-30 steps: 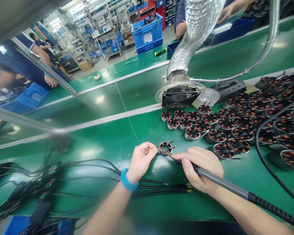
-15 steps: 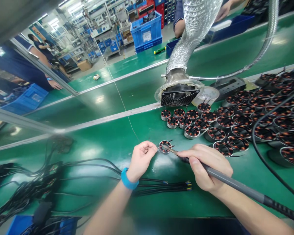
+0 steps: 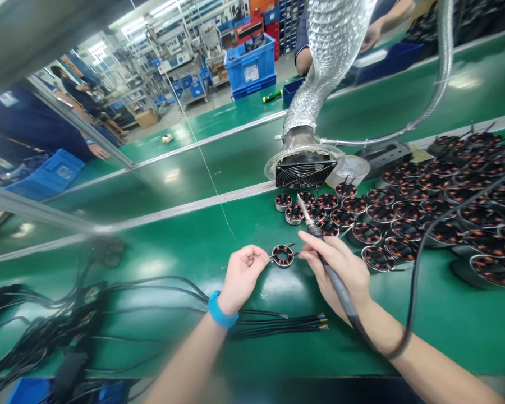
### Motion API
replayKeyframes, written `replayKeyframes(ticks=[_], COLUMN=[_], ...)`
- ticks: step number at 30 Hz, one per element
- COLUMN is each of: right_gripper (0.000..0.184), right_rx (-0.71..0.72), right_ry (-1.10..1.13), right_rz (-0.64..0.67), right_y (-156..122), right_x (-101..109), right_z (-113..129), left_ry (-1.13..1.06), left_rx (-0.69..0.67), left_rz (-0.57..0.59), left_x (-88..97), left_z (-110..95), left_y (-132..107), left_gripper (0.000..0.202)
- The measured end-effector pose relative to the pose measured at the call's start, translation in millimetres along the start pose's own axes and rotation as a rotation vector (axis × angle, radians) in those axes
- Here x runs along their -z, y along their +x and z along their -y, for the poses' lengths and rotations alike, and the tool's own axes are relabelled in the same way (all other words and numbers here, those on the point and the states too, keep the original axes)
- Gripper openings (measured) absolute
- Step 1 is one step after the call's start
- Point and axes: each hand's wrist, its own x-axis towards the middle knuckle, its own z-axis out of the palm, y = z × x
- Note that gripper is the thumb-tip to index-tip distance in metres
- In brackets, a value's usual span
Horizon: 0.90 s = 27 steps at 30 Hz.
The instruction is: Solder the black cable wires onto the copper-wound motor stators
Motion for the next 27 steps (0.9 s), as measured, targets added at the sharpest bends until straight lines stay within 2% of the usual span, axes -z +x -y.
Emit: replayKeyframes(ticks=[7,11,15,18,22,27], right_gripper=[0.063,0.062,0.059,0.057,0.057,0.056], right_rx=[-0.082,-0.130,-0.191,-0.179,-0.135,-0.146], right_ry=[0.050,0.101,0.169,0.196,0.186,0.261], right_rz=[0.145,0.204,0.186,0.223,0.283,0.234], right_y=[-15,-25,-28,-27,-21,-8], right_x=[-10,-14,-25,-32,-36,-28], right_z=[-2,-11,-13,-8,1,7], left_ry=[-0.060,-0.085,-0.112,-0.064,0.092,0.156], left_rx=[0.041,0.079,0.086,0.022,-0.091,-0.123], left_rz=[0.003,0.028,0.106,0.152,0.134,0.135], left_x=[-0.8,1.0,6.1,9.8,12.9,13.5], left_z=[-1,-2,-5,-7,-7,-7], left_y=[0,1,1,1,3,4], left_gripper=[0.025,0.028,0.030,0.033,0.030,0.027])
